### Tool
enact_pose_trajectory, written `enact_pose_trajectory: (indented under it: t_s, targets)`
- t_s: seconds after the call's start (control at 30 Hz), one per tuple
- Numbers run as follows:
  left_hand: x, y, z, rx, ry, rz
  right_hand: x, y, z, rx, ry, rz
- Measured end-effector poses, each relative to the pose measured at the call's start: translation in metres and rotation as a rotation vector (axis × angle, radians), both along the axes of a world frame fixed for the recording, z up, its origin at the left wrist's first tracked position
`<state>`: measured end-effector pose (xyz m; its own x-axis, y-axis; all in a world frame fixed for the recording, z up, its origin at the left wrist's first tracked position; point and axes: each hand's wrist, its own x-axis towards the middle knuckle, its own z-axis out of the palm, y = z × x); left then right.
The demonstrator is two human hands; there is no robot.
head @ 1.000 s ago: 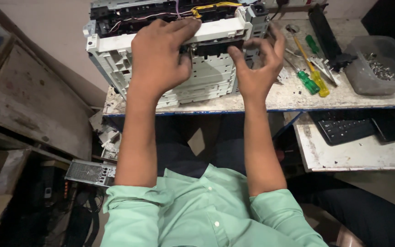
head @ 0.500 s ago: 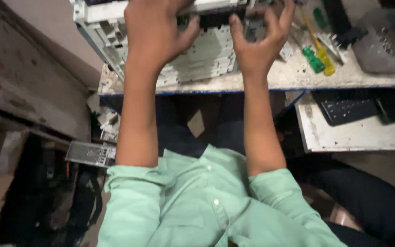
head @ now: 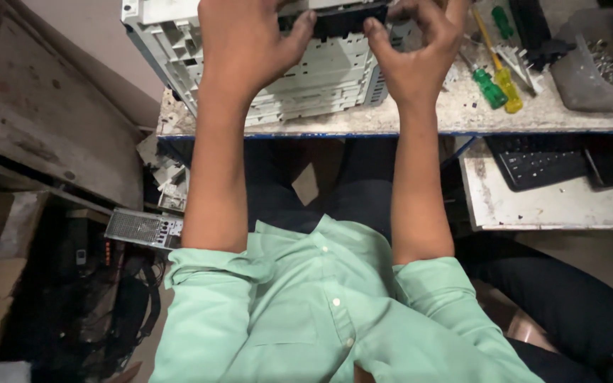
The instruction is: The person uses a screwdriver to remove and reinstall screws on a white appliance chassis, repeatedly adjusting internal components and wires. They work at a cluttered workbench with tools and parts visible nearby.
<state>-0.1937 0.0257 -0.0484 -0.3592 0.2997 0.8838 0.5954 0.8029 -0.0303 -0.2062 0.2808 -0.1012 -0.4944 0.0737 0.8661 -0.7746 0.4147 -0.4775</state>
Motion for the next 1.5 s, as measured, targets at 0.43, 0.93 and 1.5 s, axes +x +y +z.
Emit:
enact_pose_trajectory:
  t_s: [0.43,0.93,1.5]
  targets:
    - [0.020,0.001,0.020,-0.049,-0.024,-0.027,0.008,-0.017,0.006,-0.086,-0.109,-0.131]
    - [0.014,0.002,0.021,-0.069,-0.073,-0.033,0.003,-0.023,-0.002,-0.028,0.045,-0.258]
    - [0.009,0.008,0.018,0.020,-0.126,0.009,0.011,-0.019,0.022,0.110,-0.057,-0.237]
